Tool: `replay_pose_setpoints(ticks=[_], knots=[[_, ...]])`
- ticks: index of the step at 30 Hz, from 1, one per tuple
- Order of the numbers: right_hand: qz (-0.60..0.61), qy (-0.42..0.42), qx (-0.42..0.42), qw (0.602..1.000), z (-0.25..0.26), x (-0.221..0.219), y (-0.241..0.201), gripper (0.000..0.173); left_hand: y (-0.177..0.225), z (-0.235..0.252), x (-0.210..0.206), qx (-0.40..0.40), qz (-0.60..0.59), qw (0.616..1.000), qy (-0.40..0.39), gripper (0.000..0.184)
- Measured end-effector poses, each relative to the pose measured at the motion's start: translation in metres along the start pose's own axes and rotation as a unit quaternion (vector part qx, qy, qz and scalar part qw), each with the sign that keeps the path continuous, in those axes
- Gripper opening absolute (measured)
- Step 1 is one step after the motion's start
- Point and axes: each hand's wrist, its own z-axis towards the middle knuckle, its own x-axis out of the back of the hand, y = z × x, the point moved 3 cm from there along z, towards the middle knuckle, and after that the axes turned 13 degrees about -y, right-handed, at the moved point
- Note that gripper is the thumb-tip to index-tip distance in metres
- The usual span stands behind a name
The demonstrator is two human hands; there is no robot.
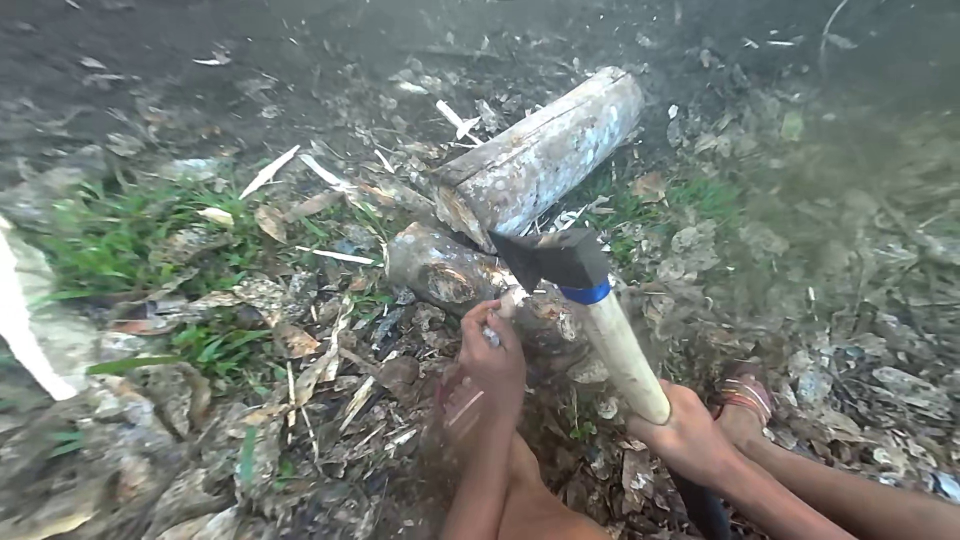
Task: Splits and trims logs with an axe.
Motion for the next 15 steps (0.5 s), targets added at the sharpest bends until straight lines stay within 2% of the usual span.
replay_pose_setpoints(ticks=[2,4,6,9,12,15], knots=[[-0.001,0.034,0.044,0.998,-0.006,0.007,-0.012,0.025,0.003,0.006,0.000,0.023,0.017,1.000,-0.003,0.026],[-0.001,0.038,0.046,0.998,-0.007,0.006,-0.013,0.025,0.006,0.012,0.000,0.030,0.034,0.999,-0.009,0.029],[-0.014,0.002,-0.001,1.000,0.002,-0.002,-0.001,0.027,0.009,0.015,-0.001,0.020,0.046,0.999,-0.014,0.023],[-0.031,-0.099,-0.114,0.988,0.025,-0.017,0.029,0.033,0.009,0.015,-0.001,0.008,0.035,0.999,-0.036,0.022],[-0.007,-0.111,-0.120,0.987,0.035,-0.020,0.046,0.028,0.000,0.015,0.005,-0.009,0.015,0.999,-0.046,0.024],[0.019,-0.089,-0.107,0.990,0.027,-0.011,0.044,0.025,-0.001,0.009,0.004,-0.008,0.008,0.999,-0.052,0.023]])
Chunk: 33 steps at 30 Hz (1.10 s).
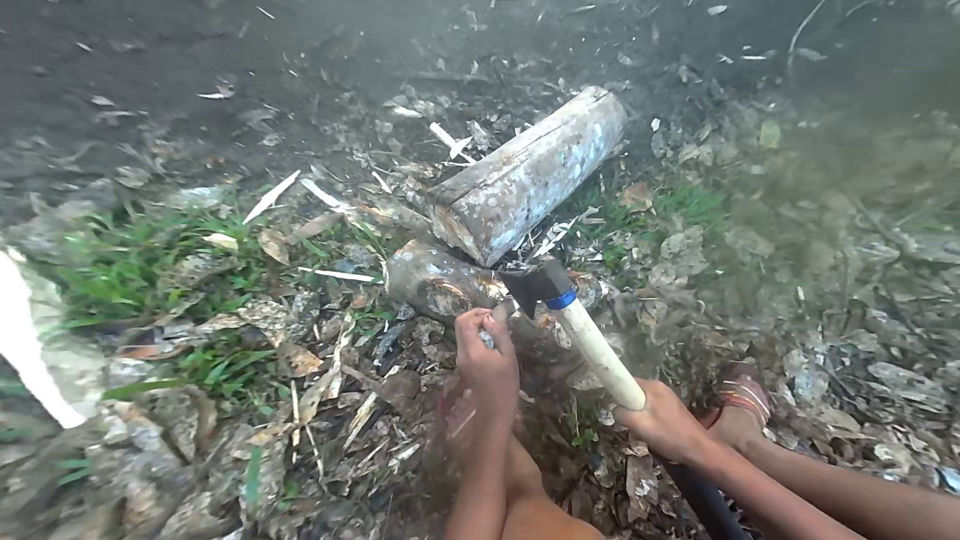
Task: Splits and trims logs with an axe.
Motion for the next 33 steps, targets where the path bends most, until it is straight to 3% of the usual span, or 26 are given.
replay_pose_setpoints(ticks=[8,10,14,19,23,26,28,33], knots=[[0.016,0.131,0.183,0.974,-0.060,0.010,-0.052,0.021,0.010,0.007,0.000,0.041,0.034,0.999,-0.009,0.026],[-0.004,0.121,0.158,0.980,-0.049,0.007,-0.046,0.021,0.012,0.011,0.001,0.051,0.043,0.997,-0.023,0.025],[-0.017,-0.008,0.006,1.000,0.002,-0.009,-0.005,0.026,0.011,0.013,0.005,0.068,0.037,0.996,-0.050,0.023],[-0.044,-0.011,-0.010,0.999,-0.008,-0.004,-0.011,0.029,0.013,0.012,0.006,0.054,0.040,0.997,-0.047,0.021],[-0.023,0.050,0.072,0.996,-0.038,0.011,-0.041,0.026,0.016,0.015,0.003,0.057,0.051,0.997,-0.025,0.022],[0.002,0.133,0.187,0.973,-0.058,0.014,-0.067,0.020,0.013,0.013,0.002,0.050,0.045,0.997,-0.022,0.028],[0.001,0.155,0.214,0.965,-0.055,0.013,-0.071,0.020,0.012,0.014,0.001,0.047,0.037,0.998,-0.017,0.027],[-0.029,-0.009,0.000,1.000,0.014,-0.008,-0.007,0.029,0.007,0.005,-0.004,-0.009,0.005,1.000,-0.001,0.028]])
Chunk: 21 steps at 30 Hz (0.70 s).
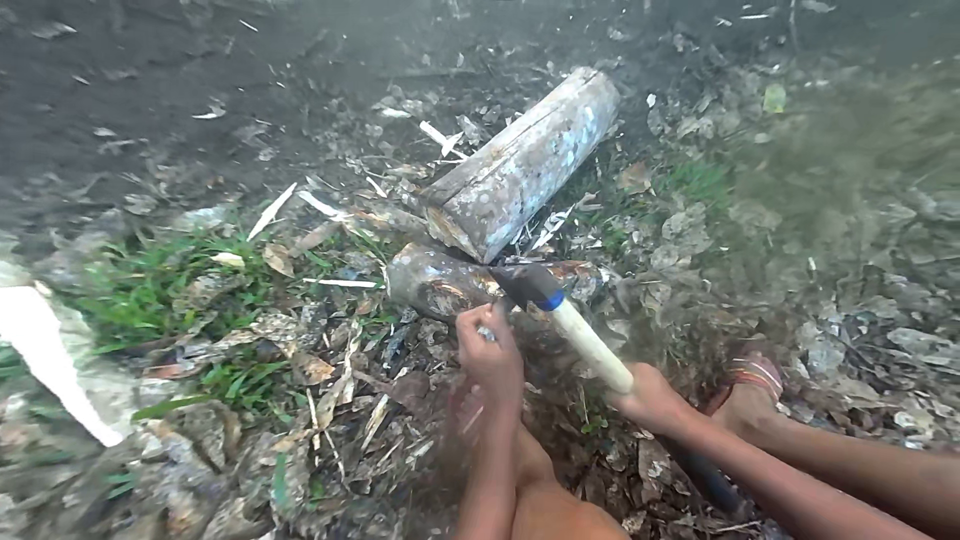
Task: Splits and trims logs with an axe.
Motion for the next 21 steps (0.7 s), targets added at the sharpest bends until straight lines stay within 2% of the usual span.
replay_pose_setpoints(ticks=[2,6,10,14,16,19,21], knots=[[-0.003,-0.004,-0.022,1.000,0.011,-0.005,0.007,0.029,-0.002,0.001,0.000,-0.012,-0.001,1.000,0.002,0.025],[-0.011,0.010,-0.007,1.000,-0.011,0.003,-0.008,0.030,0.006,0.003,-0.003,0.003,0.020,1.000,0.008,0.018],[0.025,0.085,0.090,0.992,-0.050,0.022,-0.042,0.024,0.010,0.005,-0.006,0.001,0.021,1.000,0.006,0.020],[0.021,0.189,0.217,0.957,-0.072,0.030,-0.070,0.021,0.008,0.006,-0.006,0.001,0.022,1.000,0.009,0.027],[-0.003,0.164,0.182,0.969,-0.057,0.024,-0.059,0.024,0.011,0.007,-0.008,0.005,0.023,0.999,0.025,0.026],[-0.017,0.011,0.009,1.000,-0.003,0.004,-0.010,0.032,0.008,0.004,-0.008,0.004,0.005,1.000,0.027,0.022],[-0.016,-0.009,-0.028,0.999,0.017,-0.004,0.008,0.033,0.001,0.003,-0.005,0.000,-0.021,1.000,0.023,0.024]])
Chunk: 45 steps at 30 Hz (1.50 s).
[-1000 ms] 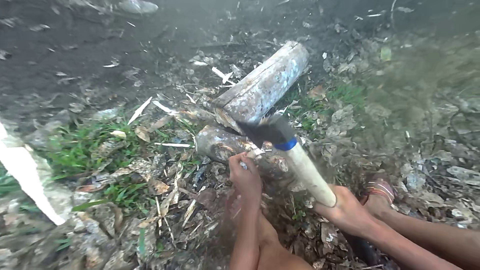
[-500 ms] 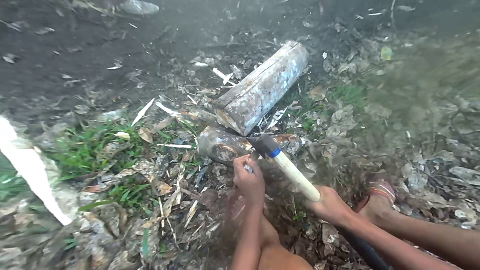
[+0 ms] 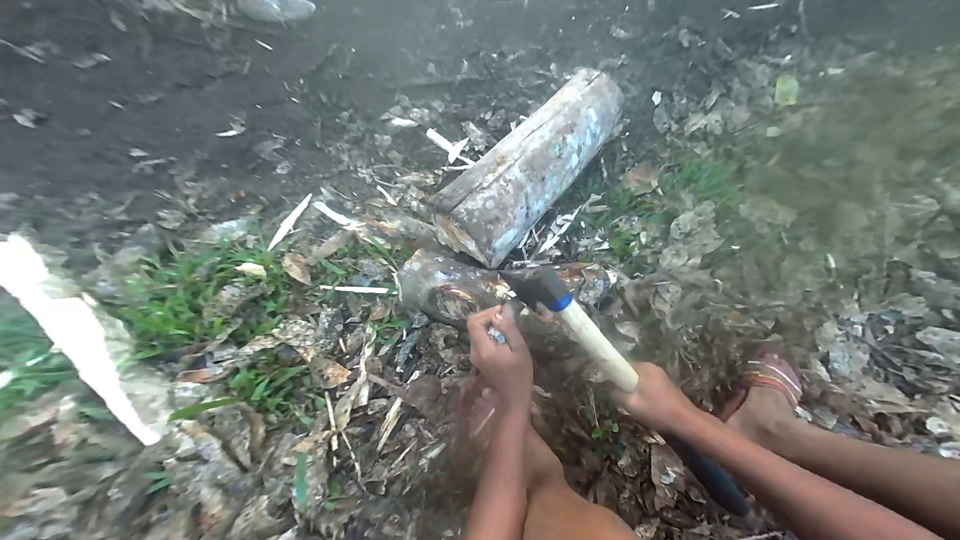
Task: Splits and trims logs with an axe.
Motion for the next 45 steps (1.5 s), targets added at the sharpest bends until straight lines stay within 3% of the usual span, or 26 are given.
replay_pose_setpoints(ticks=[5,9,13,15,17,19,25,29,34,36,38,40,45], knots=[[-0.001,0.008,0.014,1.000,-0.021,0.011,-0.012,0.029,-0.001,-0.004,-0.001,0.017,-0.007,1.000,0.021,0.023],[0.032,0.092,0.123,0.988,-0.060,0.026,-0.040,0.026,0.005,-0.005,-0.003,0.029,0.003,0.999,0.035,0.021],[0.038,0.206,0.256,0.944,-0.087,0.033,-0.070,0.023,0.006,-0.002,-0.004,0.034,0.007,0.999,0.035,0.032],[0.024,0.193,0.225,0.955,-0.072,0.023,-0.058,0.025,0.007,-0.001,-0.004,0.043,0.008,0.999,0.032,0.031],[0.013,0.089,0.101,0.991,-0.036,0.006,-0.027,0.029,0.007,-0.001,-0.004,0.044,0.004,0.999,0.017,0.025],[0.014,0.012,0.006,1.000,-0.002,-0.007,0.002,0.033,0.004,-0.002,-0.003,0.024,-0.002,1.000,0.003,0.024],[0.037,0.010,0.000,0.999,-0.013,0.003,-0.007,0.028,-0.002,0.001,-0.003,0.041,-0.024,0.998,0.031,0.021],[0.068,0.072,0.096,0.990,-0.050,0.021,-0.037,0.024,-0.002,-0.001,-0.001,0.055,-0.037,0.997,0.036,0.019],[0.070,0.207,0.271,0.938,-0.089,0.033,-0.077,0.022,0.003,0.000,0.001,0.060,-0.023,0.997,0.035,0.024],[0.041,0.190,0.226,0.955,-0.072,0.023,-0.062,0.024,0.004,0.002,0.001,0.064,-0.027,0.997,0.028,0.023],[0.017,0.089,0.096,0.991,-0.032,0.004,-0.027,0.029,0.001,0.002,0.002,0.062,-0.039,0.997,0.023,0.022],[0.009,0.013,-0.002,1.000,0.004,-0.008,0.003,0.034,-0.005,0.001,0.004,0.042,-0.042,0.998,0.023,0.024],[0.002,0.005,-0.035,0.999,-0.007,-0.003,-0.005,0.033,-0.007,0.000,0.005,0.049,-0.025,0.998,0.030,0.023]])
